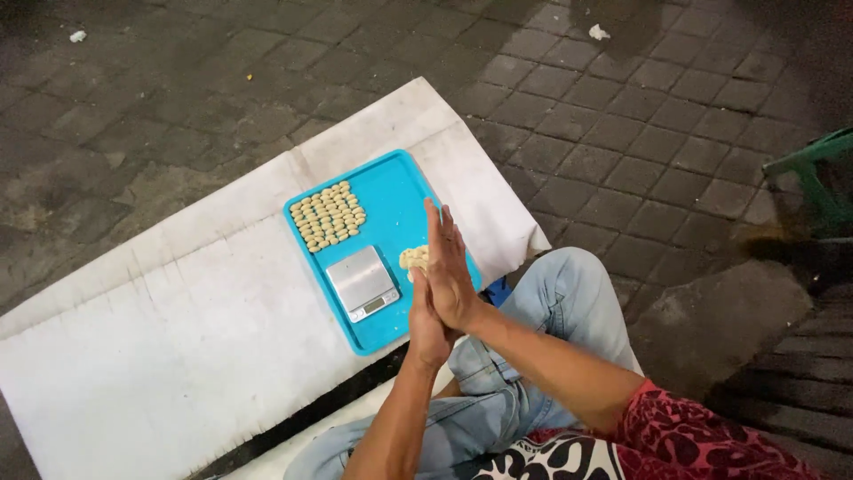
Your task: Weighing small portions of dough on a digital scale and rolling them into uniform balls by hand.
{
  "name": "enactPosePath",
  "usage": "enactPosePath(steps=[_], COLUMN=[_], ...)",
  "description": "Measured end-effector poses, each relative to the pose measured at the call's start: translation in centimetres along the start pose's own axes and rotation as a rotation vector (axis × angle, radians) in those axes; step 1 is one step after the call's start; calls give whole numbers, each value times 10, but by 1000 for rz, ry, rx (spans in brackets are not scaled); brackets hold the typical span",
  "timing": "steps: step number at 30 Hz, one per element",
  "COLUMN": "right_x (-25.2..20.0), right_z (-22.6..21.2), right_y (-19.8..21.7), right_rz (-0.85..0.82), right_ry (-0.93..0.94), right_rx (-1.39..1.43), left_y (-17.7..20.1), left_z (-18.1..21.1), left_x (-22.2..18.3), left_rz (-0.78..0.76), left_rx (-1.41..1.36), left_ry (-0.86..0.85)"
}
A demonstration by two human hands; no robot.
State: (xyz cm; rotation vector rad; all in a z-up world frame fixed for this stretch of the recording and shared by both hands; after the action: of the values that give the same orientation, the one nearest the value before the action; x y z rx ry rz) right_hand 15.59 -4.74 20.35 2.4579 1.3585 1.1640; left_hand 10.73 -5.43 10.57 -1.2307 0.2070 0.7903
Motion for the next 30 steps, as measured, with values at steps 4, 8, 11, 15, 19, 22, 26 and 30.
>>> enactPosePath(steps=[4,8,11,15,19,22,26,30], right_x=[9,8,4,-17,-28,-30,-14,26], right_z=[-6,-5,-22,-3,37,66,126,150], right_y=[5,15,21,13,5,-1,-9,-42], right_rz=[35,102,35,-131,-82,-43,-116,-154], right_ry=[-69,-74,-5,-87,-278,-336,-574,-435], right_rx=[-35,10,-231,0,183,235,-78,-90], left_y=[38,39,81,7,25,11,57,74], left_z=[-16,8,14,47,41,73,112,149], left_x=[41,46,61,15,28,-2,-2,-27], left_rz=[26,103,264,-46,14,139,263,341], left_rx=[-127,-219,-324,-112,-14,99,-105,-242], left_ry=[-12,-75,-121,-169,-169,-286,-453,-587])
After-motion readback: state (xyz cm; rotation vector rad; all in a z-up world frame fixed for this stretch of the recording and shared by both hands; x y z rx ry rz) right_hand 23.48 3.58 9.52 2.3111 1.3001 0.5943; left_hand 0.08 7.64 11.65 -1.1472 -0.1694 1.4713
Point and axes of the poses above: each hand's wrist, its own x-axis towards the middle knuckle, its own y-axis out of the back of the hand, z = x × y, the point moved 8 cm from there along x, towards the middle knuckle, and after that the axes turned 3 degrees about y, right-handed, at the moved point
